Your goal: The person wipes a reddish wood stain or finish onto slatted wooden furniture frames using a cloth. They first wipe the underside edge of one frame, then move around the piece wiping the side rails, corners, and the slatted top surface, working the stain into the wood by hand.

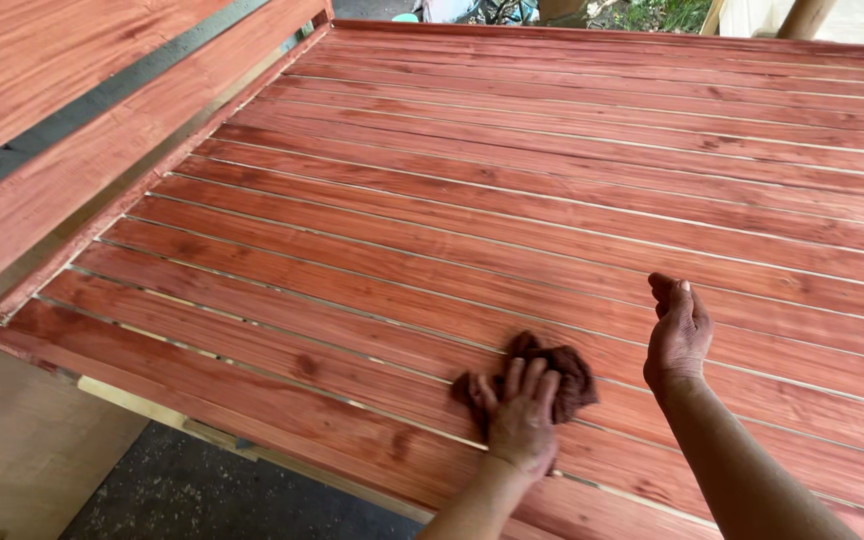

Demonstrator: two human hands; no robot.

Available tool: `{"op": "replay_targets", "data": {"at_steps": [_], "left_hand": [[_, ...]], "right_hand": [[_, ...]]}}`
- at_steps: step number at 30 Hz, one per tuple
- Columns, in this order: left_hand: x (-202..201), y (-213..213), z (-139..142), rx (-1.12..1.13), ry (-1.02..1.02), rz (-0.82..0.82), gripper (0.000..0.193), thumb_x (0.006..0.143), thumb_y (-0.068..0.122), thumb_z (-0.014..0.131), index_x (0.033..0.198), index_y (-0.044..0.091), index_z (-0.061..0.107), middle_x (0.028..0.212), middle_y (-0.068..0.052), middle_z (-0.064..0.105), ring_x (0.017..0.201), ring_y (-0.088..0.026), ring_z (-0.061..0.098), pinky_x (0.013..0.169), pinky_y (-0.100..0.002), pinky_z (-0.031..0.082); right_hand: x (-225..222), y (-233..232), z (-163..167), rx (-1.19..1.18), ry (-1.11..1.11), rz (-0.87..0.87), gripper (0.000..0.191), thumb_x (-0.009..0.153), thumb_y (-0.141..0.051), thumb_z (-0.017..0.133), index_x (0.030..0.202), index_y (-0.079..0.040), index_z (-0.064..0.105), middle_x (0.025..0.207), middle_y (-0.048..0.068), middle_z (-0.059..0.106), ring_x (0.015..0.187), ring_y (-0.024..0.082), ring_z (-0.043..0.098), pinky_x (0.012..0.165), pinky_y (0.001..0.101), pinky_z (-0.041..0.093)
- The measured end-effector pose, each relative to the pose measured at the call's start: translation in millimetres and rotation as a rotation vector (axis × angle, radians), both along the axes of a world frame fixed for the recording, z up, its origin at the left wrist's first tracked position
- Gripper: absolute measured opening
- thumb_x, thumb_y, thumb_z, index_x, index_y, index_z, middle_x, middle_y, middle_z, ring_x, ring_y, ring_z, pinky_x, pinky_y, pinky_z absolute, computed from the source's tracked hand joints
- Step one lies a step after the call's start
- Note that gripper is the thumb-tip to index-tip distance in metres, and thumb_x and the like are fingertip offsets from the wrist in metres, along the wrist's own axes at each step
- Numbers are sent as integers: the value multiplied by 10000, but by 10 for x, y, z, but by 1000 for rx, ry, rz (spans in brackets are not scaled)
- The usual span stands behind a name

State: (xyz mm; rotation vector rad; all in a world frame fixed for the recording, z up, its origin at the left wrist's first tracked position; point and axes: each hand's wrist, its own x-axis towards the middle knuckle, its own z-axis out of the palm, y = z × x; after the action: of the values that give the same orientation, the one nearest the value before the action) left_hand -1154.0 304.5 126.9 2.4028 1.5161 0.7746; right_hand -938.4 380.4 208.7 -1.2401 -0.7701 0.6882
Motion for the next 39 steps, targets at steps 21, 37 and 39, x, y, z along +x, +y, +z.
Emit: {"op": "replay_targets", "data": {"at_steps": [21, 37, 39], "left_hand": [[-3882, 1808, 127, -228, -53, 767, 699, 865, 6, 518, 1520, 197, 364, 1675, -59, 221, 1537, -357, 141, 1195, -705, -5], [-1606, 852, -424, 264, -183, 320, 523, 995, 87, 540, 1517, 123, 538, 1635, -190, 427, 1514, -415, 337, 1248, -616, 178], [-1210, 573, -319, 164, -78, 275, 550, 876, 104, 606, 1422, 105, 542, 1545, -198, 459, 1451, -437, 329, 1106, -761, 102]], "right_hand": [[-1334, 387, 238, -115, -78, -37, 472, 1100, -352, 346, 1267, -43, 662, 1342, 110, 651, 1316, 240, 551, 1154, 412, 401], [-1457, 636, 25, -19, -63, 167, 462, 1104, -339, 371, 1254, -11, 660, 1317, 139, 668, 1278, 245, 582, 1129, 406, 416], [-1446, 610, 11, -17, -78, 172, 462, 1107, -339, 376, 1255, -10, 664, 1314, 142, 673, 1273, 247, 585, 1125, 412, 417]]}}
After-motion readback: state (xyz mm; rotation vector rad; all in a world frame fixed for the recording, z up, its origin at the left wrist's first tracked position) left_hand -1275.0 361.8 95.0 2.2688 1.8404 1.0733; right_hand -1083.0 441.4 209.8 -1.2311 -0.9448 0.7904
